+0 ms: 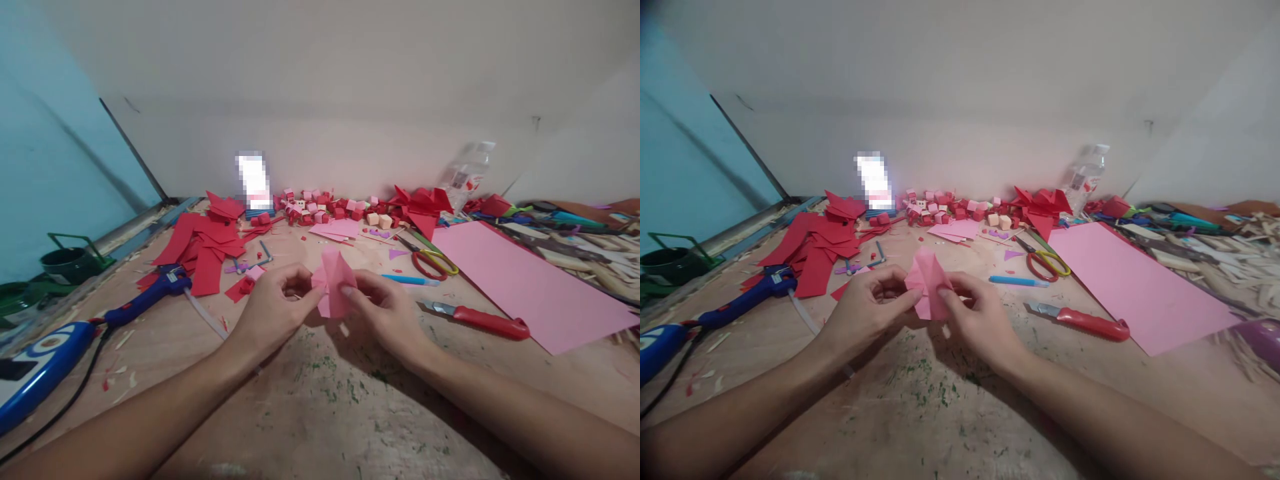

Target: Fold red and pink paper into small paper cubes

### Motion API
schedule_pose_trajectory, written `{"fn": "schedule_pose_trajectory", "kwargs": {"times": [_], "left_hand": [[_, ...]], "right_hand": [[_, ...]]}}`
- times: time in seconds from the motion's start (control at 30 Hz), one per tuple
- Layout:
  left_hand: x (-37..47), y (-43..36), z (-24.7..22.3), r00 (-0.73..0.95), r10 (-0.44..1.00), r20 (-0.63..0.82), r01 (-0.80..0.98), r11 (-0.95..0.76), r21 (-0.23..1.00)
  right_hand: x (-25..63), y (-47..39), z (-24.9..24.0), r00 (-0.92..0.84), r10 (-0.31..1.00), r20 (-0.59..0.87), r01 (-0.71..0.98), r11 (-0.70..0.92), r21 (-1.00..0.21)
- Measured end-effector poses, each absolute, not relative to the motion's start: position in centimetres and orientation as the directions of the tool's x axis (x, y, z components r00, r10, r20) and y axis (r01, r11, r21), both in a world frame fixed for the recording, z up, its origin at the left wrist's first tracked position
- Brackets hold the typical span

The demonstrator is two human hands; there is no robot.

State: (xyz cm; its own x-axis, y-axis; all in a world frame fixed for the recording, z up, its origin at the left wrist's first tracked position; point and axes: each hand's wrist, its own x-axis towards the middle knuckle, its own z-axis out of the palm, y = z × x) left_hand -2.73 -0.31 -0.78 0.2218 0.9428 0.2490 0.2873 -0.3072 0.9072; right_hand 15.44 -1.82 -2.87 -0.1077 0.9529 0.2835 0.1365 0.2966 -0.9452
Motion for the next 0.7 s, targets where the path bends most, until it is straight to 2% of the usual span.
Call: {"fn": "schedule_pose_trajectory", "kwargs": {"times": [0.13,0.23,0.37,0.57,0.7], "left_hand": [[-2.99,0.31,-0.95,0.174,0.956,0.236,0.204,-0.27,0.941],[-3.02,0.53,-1.1,0.213,0.958,0.193,0.161,-0.229,0.96],[-2.98,0.45,-1.24,0.256,0.954,0.153,0.151,-0.196,0.969],[-3.0,0.66,-1.53,0.317,0.94,0.128,0.149,-0.183,0.972],[-3.06,0.8,-1.78,0.287,0.95,0.123,0.188,-0.182,0.965]], "right_hand": [[15.69,-1.35,-2.74,-0.183,0.977,0.113,-0.032,0.109,-0.994],[15.82,-1.16,-2.79,-0.189,0.981,0.039,-0.084,0.024,-0.996],[15.95,-0.92,-2.95,-0.144,0.989,0.019,-0.082,0.007,-0.997],[15.95,-0.88,-2.92,-0.168,0.986,0.016,-0.01,0.014,-1.0],[16.01,-0.97,-2.9,-0.163,0.987,-0.004,-0.003,-0.004,-1.0]]}}
